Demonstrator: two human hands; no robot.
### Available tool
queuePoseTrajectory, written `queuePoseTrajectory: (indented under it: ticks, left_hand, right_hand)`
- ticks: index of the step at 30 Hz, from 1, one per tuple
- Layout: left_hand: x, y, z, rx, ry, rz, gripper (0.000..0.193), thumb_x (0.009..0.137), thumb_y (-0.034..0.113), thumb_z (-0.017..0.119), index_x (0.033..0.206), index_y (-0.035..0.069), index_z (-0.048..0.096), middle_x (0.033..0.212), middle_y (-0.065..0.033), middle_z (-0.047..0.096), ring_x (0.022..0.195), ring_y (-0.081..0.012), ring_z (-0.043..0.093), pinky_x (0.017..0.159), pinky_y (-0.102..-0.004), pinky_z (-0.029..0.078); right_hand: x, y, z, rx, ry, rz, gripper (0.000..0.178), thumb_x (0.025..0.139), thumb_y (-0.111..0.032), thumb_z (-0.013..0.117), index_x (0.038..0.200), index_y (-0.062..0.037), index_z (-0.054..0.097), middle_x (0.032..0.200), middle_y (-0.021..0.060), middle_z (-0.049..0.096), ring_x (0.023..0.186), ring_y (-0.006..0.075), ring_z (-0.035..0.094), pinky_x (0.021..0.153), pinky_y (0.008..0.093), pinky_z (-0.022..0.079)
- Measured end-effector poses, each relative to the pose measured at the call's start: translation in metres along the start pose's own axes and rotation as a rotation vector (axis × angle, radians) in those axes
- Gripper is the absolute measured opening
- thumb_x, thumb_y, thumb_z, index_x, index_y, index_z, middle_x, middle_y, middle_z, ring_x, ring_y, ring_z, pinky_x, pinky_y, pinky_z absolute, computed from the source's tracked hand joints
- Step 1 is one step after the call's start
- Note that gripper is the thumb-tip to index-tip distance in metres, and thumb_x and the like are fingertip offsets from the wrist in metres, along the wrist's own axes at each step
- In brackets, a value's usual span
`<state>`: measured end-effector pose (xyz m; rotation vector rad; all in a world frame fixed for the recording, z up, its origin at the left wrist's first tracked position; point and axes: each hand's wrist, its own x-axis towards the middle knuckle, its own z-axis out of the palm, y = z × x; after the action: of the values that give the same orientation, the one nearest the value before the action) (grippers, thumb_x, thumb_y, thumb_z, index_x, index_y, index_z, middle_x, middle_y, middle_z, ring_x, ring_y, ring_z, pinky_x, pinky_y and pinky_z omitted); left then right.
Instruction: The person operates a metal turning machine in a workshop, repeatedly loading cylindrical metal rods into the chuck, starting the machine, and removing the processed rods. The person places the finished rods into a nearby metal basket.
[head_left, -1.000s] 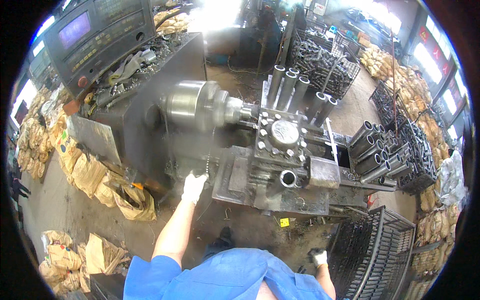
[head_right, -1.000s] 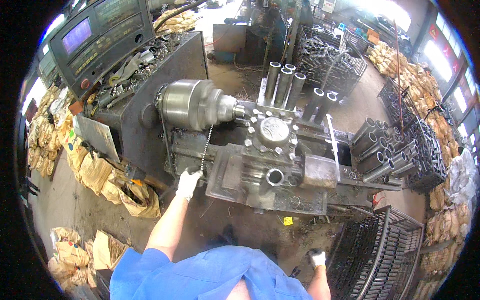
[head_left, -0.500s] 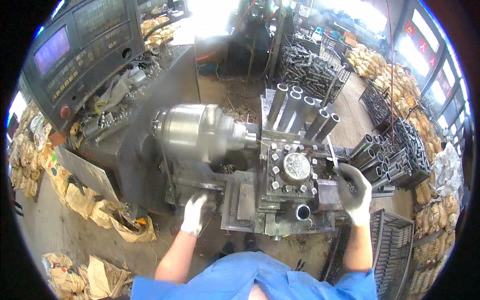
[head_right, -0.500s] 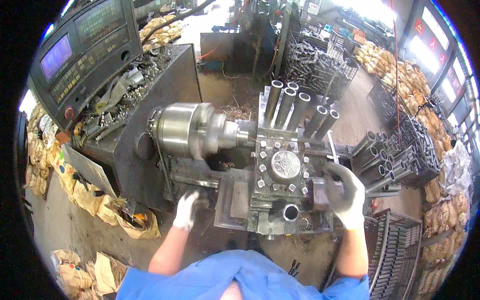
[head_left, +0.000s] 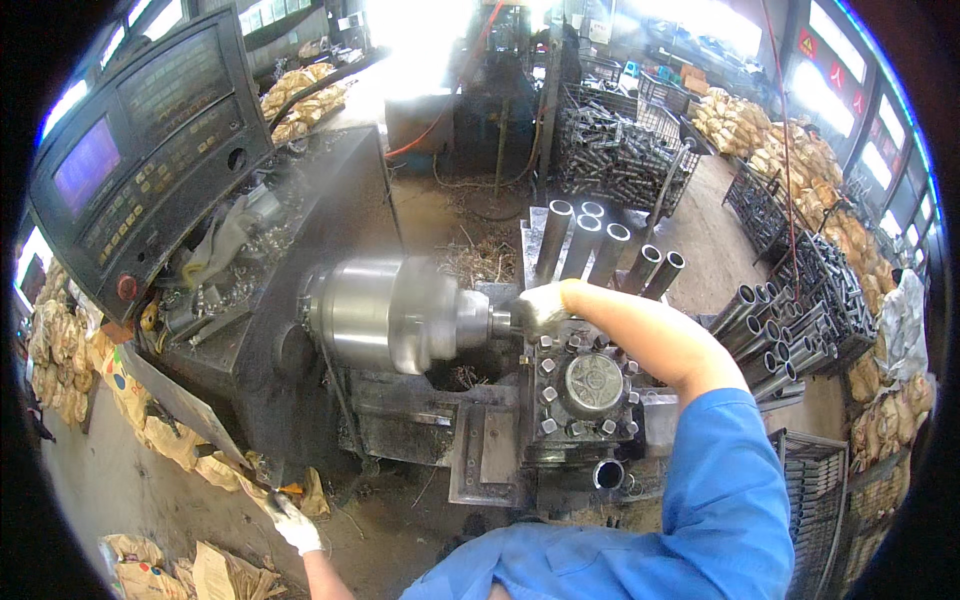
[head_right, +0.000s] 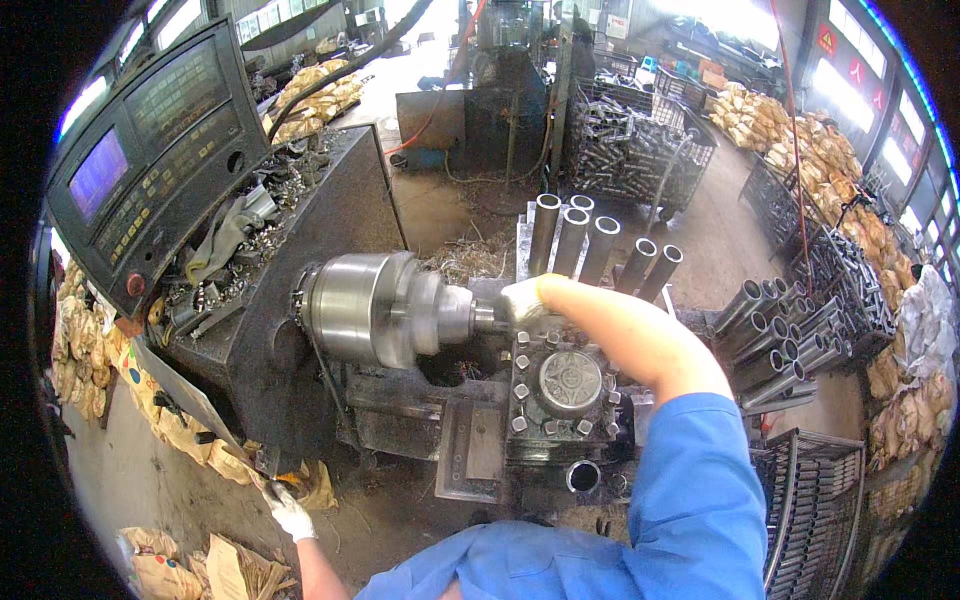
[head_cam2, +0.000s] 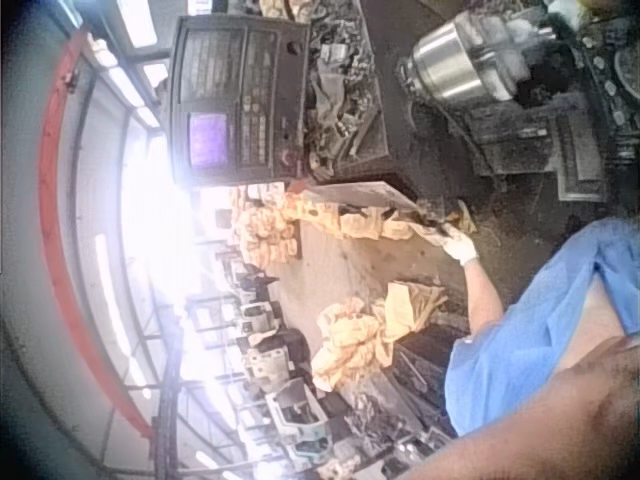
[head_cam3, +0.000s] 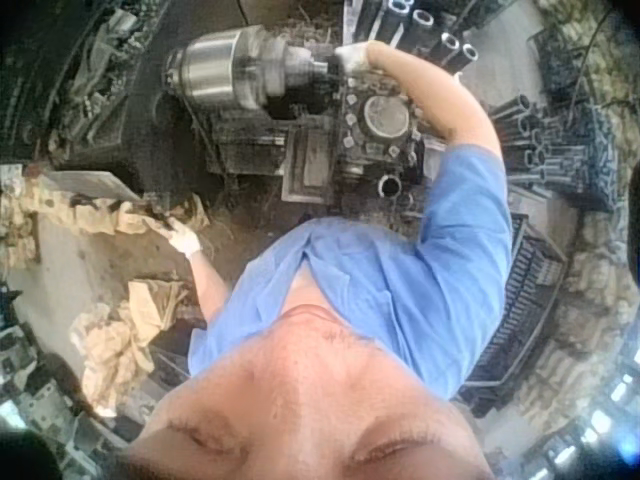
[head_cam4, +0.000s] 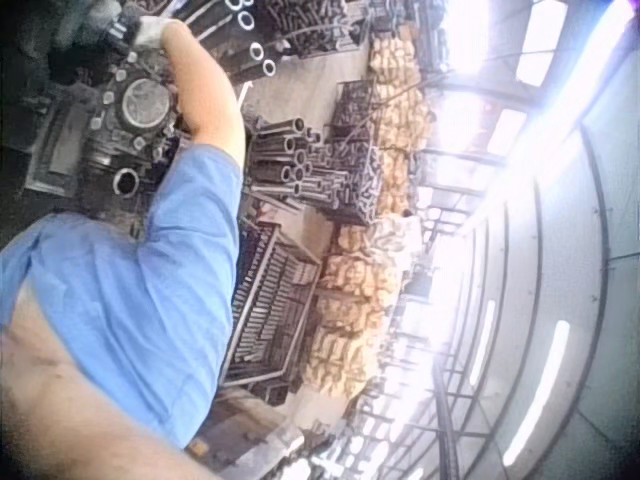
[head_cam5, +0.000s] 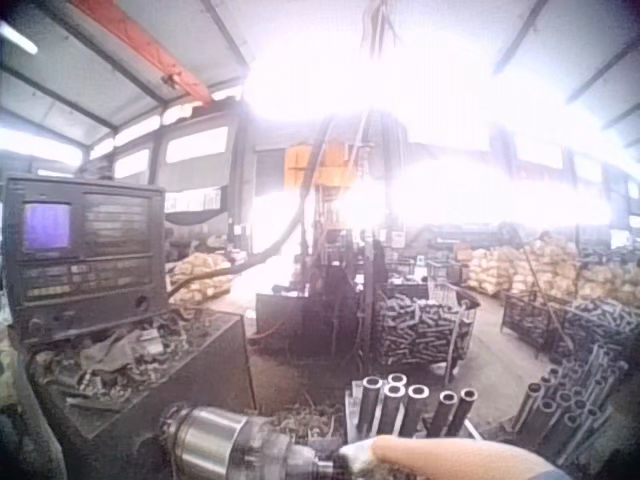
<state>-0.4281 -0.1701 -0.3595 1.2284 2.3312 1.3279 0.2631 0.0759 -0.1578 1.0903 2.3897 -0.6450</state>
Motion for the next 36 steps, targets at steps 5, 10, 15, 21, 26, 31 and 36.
queuePoseTrajectory:
  ticks: [5,10,15,21,26,31,36]
  left_hand:
    - [0.005,-0.009,-0.035,-0.351,-0.073,-0.193,0.039,0.112,0.032,0.056,0.136,0.002,0.062,0.111,-0.0138,0.070,0.092,-0.0254,0.067,0.079,-0.0402,0.056]
    - [-0.005,0.041,-0.023,-0.907,-0.163,-0.702,0.034,0.105,0.047,0.064,0.113,0.014,0.067,0.086,0.0002,0.062,0.072,-0.0174,0.058,0.066,-0.0341,0.050]
    - [-0.079,0.136,0.011,-0.552,-0.325,-0.273,0.044,0.102,0.021,0.068,0.139,-0.002,0.061,0.116,-0.0128,0.071,0.095,-0.0192,0.069,0.086,-0.0343,0.058]
    - [0.014,0.240,0.094,0.001,-0.520,0.191,0.083,0.098,0.030,0.068,0.165,-0.001,0.031,0.156,-0.0334,0.050,0.142,-0.0471,0.053,0.119,-0.0462,0.043]
    - [0.020,0.270,0.103,0.113,-0.616,0.345,0.080,0.092,0.022,0.065,0.163,0.000,0.036,0.155,-0.0328,0.051,0.141,-0.0450,0.055,0.118,-0.0441,0.046]
    - [0.026,0.251,0.099,0.112,-0.589,0.336,0.079,0.093,0.024,0.066,0.163,0.001,0.038,0.157,-0.0308,0.050,0.142,-0.0449,0.053,0.119,-0.0448,0.044]
    - [0.021,0.254,0.090,0.095,-0.560,0.265,0.080,0.094,0.029,0.070,0.164,0.003,0.038,0.157,-0.0306,0.050,0.142,-0.0455,0.054,0.120,-0.0474,0.043]
  right_hand:
    - [-0.096,-0.043,-0.087,0.159,0.385,-0.072,0.036,0.078,-0.008,0.072,0.113,-0.0035,0.079,0.096,0.0148,0.081,0.081,0.0225,0.078,0.072,0.0388,0.064]
    - [-0.075,-0.032,-0.119,0.264,1.447,0.380,0.035,0.085,-0.024,0.072,0.111,-0.0008,0.074,0.095,0.0238,0.075,0.091,0.0404,0.074,0.085,0.0472,0.058]
    - [-0.060,-0.070,-0.104,0.106,0.580,0.325,0.031,0.083,-0.032,0.072,0.099,-0.0057,0.080,0.096,0.0180,0.079,0.089,0.0354,0.076,0.081,0.0459,0.059]
    - [-0.028,-0.103,-0.076,-0.024,0.440,0.122,0.041,0.085,-0.044,0.071,0.093,-0.0044,0.078,0.090,0.0219,0.077,0.085,0.0402,0.074,0.076,0.0497,0.058]
    - [0.020,-0.065,-0.038,-0.018,0.235,0.072,0.049,0.083,-0.048,0.079,0.095,-0.0006,0.078,0.090,0.0208,0.077,0.082,0.0375,0.075,0.075,0.0476,0.058]
    - [0.027,-0.066,-0.034,0.150,0.110,0.098,0.049,0.084,-0.043,0.084,0.088,0.0043,0.075,0.079,0.0195,0.075,0.070,0.0363,0.069,0.069,0.0465,0.058]
    - [-0.079,0.021,0.009,0.393,-0.046,0.056,0.049,0.082,-0.028,0.084,0.120,-0.0022,0.068,0.102,0.0182,0.076,0.086,0.0316,0.073,0.077,0.0435,0.059]
